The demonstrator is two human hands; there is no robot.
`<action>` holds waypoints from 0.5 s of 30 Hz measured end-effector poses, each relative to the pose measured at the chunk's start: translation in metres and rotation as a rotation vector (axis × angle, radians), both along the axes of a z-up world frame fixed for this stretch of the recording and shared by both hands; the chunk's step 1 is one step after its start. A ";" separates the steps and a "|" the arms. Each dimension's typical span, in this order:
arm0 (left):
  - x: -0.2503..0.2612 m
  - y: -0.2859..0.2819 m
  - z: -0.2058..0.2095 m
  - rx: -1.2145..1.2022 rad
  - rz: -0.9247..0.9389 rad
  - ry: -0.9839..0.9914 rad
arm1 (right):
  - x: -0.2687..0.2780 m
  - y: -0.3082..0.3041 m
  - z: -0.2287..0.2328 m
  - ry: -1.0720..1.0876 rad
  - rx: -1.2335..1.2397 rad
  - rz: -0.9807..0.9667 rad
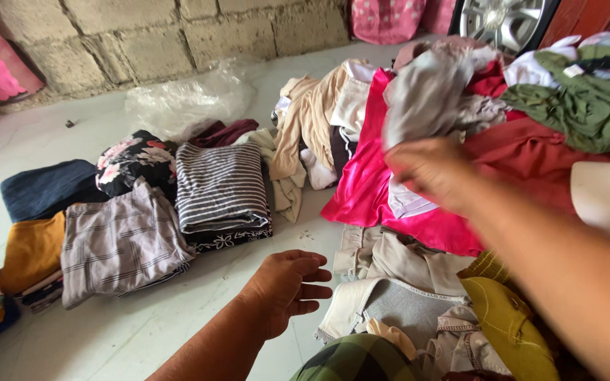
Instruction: The person folds several garments on the floor, including a plaid shirt, an orange floral top, and a gray cartoon-print top. Each item is smoothed, folded into a compact rectangle, and placed into a growing stack.
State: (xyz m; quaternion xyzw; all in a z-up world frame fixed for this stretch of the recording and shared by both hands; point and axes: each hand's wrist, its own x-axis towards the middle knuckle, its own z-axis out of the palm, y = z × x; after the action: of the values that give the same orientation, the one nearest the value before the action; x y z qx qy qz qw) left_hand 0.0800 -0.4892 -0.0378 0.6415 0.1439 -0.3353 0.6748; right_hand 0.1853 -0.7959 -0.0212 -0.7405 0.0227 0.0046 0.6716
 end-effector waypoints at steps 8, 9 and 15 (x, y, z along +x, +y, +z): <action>-0.001 0.052 -0.010 -0.704 0.010 0.240 | -0.166 0.185 0.029 0.391 0.202 0.487; -0.004 0.061 -0.015 -0.679 0.052 0.237 | -0.178 0.196 0.033 0.400 0.230 0.537; -0.036 0.119 -0.030 -0.517 0.330 0.180 | -0.201 0.228 0.034 0.444 0.184 0.637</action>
State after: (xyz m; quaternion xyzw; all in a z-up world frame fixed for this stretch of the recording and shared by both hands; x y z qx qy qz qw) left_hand 0.0445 -0.3701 -0.0679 0.3845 0.2151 -0.3021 0.8454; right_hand -0.0159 -0.5684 0.0127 -0.6283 -0.0642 0.3745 0.6789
